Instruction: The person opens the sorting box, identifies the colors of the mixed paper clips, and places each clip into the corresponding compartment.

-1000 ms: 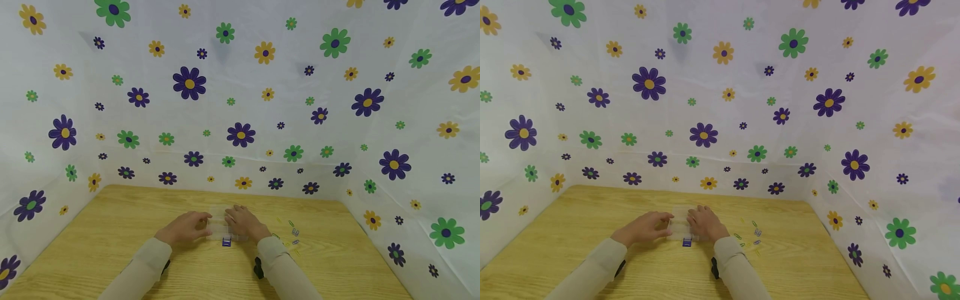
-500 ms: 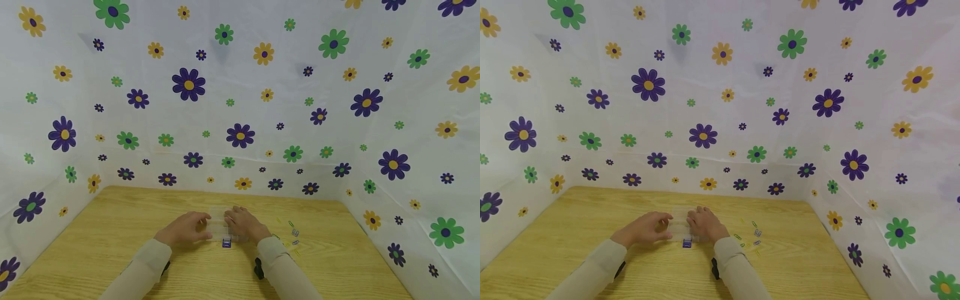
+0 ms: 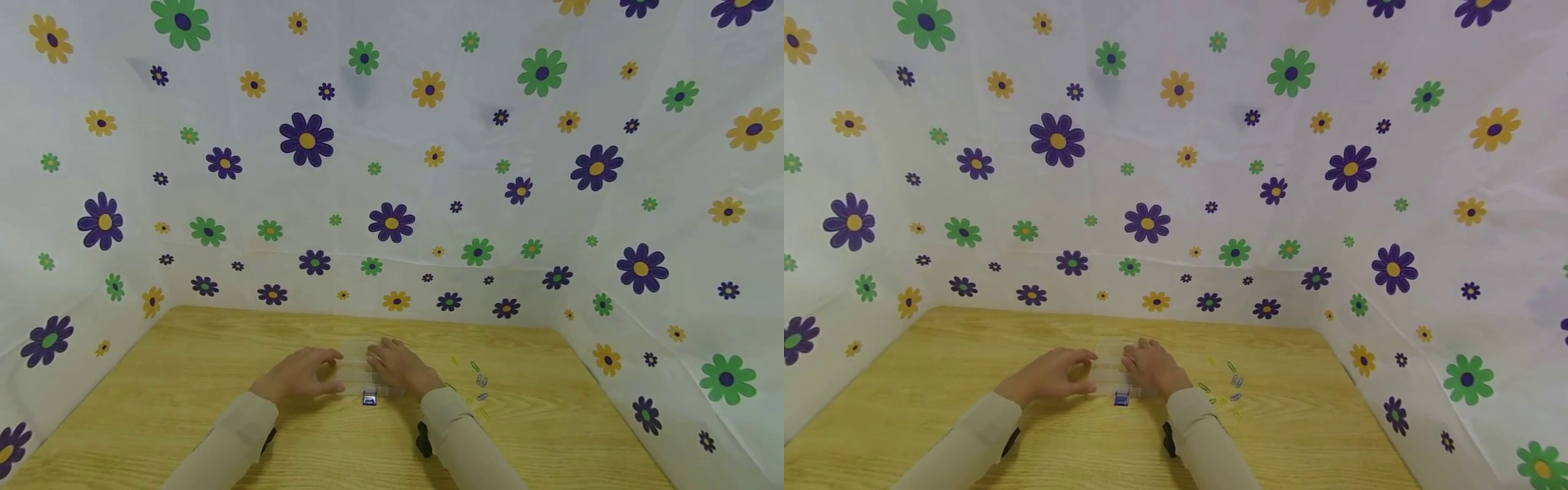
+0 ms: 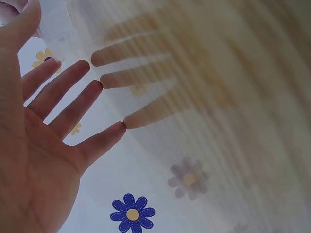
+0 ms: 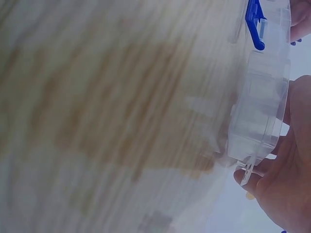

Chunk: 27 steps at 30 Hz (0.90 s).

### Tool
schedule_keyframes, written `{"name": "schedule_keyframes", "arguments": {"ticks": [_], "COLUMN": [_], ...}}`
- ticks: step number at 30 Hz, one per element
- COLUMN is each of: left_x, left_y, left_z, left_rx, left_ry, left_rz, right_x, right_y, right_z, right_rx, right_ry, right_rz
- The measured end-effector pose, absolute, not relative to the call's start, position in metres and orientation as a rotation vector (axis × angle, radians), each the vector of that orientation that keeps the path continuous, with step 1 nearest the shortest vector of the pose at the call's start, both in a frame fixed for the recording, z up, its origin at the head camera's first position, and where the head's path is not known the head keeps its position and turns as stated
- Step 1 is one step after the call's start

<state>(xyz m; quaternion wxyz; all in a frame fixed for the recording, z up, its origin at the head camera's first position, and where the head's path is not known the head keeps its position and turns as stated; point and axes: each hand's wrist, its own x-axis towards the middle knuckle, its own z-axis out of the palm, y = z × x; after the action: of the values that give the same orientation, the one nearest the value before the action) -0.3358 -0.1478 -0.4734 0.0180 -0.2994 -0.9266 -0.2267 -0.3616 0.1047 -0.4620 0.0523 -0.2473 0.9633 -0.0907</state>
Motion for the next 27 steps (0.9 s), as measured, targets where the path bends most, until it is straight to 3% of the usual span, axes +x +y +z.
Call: {"name": "schedule_keyframes", "arguments": {"ticks": [27], "left_x": [-0.335], "left_y": [-0.143], "left_z": [-0.474], "left_rx": [-0.824], "left_ry": [-2.909], "left_rz": [-0.676], "right_x": [-0.362], "right_y": [0.116], "right_z": [-0.441], "right_rx": [-0.759], "right_ry": [2.896], "right_rz": [-0.418]}}
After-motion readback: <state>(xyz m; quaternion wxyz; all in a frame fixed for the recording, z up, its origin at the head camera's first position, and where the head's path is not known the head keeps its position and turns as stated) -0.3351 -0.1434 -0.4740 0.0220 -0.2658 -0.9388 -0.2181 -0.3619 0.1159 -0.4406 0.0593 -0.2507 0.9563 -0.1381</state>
